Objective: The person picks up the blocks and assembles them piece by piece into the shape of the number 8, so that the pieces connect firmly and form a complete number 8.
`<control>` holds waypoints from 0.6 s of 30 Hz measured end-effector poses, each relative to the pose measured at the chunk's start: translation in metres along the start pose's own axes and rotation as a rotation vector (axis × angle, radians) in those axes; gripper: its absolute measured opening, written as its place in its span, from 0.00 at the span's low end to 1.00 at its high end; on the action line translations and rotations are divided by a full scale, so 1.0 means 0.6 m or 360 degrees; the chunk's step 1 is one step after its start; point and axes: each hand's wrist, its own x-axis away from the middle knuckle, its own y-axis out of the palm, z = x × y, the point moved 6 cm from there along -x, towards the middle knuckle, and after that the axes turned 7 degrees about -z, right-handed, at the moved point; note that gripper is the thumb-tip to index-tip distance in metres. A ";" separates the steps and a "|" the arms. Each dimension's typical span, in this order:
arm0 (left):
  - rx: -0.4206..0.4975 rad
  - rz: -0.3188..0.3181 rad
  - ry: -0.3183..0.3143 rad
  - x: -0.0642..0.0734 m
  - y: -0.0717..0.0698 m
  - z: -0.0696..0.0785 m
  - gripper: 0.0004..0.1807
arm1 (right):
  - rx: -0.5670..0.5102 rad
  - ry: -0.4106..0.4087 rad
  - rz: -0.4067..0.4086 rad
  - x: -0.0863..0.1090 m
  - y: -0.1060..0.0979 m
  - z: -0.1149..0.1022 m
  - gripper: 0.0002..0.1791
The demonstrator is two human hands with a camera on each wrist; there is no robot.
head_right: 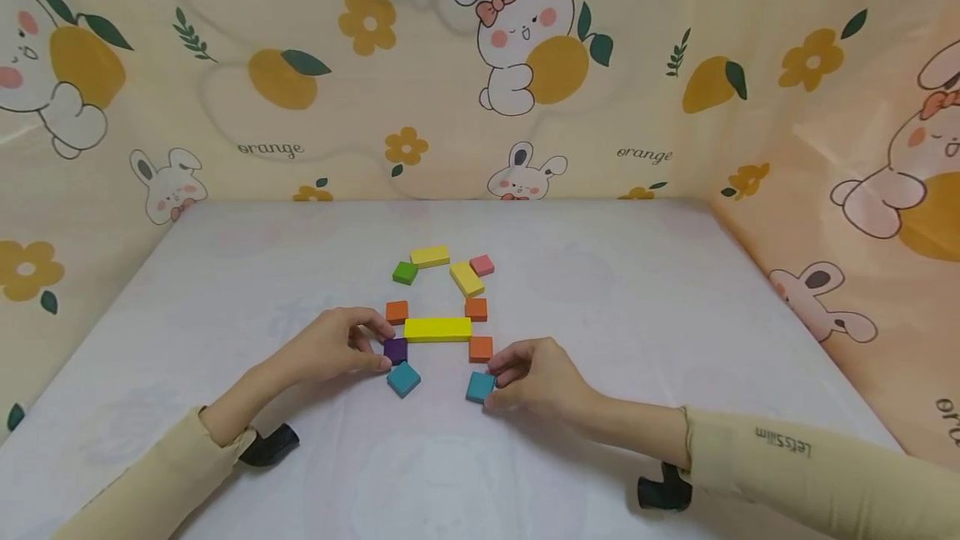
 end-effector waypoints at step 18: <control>0.0017 -0.0001 -0.0022 0.000 0.000 -0.002 0.17 | 0.0043 0.0033 0.0084 -0.005 0.013 0.000 0.18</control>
